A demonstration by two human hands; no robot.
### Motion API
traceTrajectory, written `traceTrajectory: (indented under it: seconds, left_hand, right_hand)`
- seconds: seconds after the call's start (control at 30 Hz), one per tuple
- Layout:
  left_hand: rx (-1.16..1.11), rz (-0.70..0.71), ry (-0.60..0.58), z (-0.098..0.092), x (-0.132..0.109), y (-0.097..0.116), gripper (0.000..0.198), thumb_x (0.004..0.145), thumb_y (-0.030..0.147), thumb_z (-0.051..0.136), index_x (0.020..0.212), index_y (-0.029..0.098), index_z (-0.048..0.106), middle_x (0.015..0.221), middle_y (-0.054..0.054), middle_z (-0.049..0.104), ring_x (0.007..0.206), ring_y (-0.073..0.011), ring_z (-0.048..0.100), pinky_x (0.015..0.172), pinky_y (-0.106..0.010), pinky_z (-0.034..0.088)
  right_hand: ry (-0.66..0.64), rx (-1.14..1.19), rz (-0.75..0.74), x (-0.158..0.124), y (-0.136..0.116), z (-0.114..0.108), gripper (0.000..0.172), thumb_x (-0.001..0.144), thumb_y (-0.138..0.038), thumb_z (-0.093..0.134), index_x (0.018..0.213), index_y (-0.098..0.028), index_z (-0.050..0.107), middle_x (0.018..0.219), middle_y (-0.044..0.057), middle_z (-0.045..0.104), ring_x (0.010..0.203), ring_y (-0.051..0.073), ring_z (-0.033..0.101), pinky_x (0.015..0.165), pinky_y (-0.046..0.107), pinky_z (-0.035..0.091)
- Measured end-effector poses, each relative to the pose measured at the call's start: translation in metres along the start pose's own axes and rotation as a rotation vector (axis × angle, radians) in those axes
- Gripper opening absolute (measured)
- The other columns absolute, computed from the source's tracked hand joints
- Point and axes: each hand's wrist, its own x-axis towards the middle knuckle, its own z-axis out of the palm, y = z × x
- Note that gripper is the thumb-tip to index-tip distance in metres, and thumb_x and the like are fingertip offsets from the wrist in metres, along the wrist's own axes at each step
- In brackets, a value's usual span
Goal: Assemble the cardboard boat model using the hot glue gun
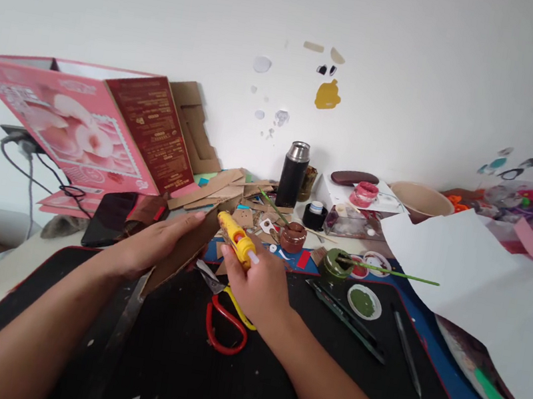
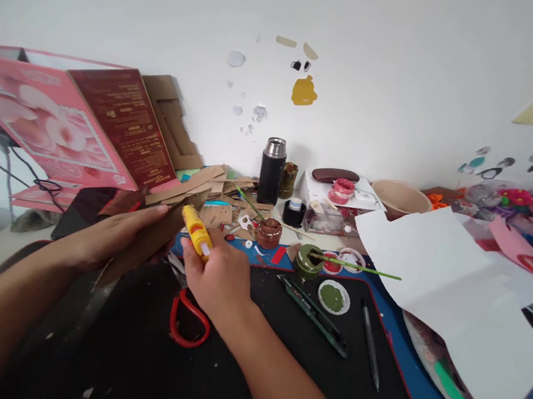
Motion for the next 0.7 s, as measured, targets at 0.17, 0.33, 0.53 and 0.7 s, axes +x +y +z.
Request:
traceTrajectory:
  seconds: [0.17, 0.33, 0.53, 0.7]
  left_hand:
    - [-0.024, -0.028, -0.163, -0.008, 0.000, -0.001, 0.069, 0.092, 0.082, 0.052, 0.081, 0.018, 0.075, 0.073, -0.008, 0.076, 0.061, -0.0239, 0.067, 0.055, -0.032, 0.052]
    - [0.014, 0.005, -0.227, -0.010, -0.006, 0.005, 0.068, 0.098, 0.078, 0.047, 0.080, 0.017, 0.073, 0.070, -0.007, 0.074, 0.058, -0.0219, 0.065, 0.053, -0.030, 0.047]
    - [0.010, -0.083, -0.234, -0.011, -0.008, 0.009, 0.068, 0.098, 0.077, 0.047, 0.082, 0.016, 0.071, 0.064, -0.005, 0.072, 0.059, -0.0219, 0.066, 0.053, -0.029, 0.047]
    - [-0.007, -0.067, -0.231, -0.015, -0.003, 0.000, 0.065, 0.097, 0.077, 0.050, 0.086, 0.016, 0.071, 0.071, -0.006, 0.074, 0.060, -0.0229, 0.067, 0.053, -0.031, 0.049]
  right_hand:
    - [-0.032, -0.074, -0.036, -0.003, -0.001, 0.003, 0.040, 0.107, -0.052, 0.048, 0.115, -0.020, 0.072, 0.084, 0.007, 0.082, 0.068, 0.025, 0.075, 0.061, 0.034, 0.038]
    - [-0.021, -0.120, -0.039, -0.003, 0.000, 0.003, 0.038, 0.107, -0.051, 0.049, 0.114, -0.021, 0.072, 0.083, 0.007, 0.082, 0.068, 0.025, 0.076, 0.060, 0.034, 0.036]
    - [-0.036, -0.174, -0.042, -0.002, 0.001, 0.003, 0.035, 0.106, -0.050, 0.052, 0.112, -0.021, 0.072, 0.082, 0.007, 0.082, 0.068, 0.025, 0.076, 0.059, 0.034, 0.035]
    - [-0.050, -0.186, -0.057, -0.003, 0.002, 0.004, 0.034, 0.107, -0.049, 0.052, 0.111, -0.021, 0.071, 0.082, 0.006, 0.082, 0.070, 0.025, 0.076, 0.061, 0.034, 0.036]
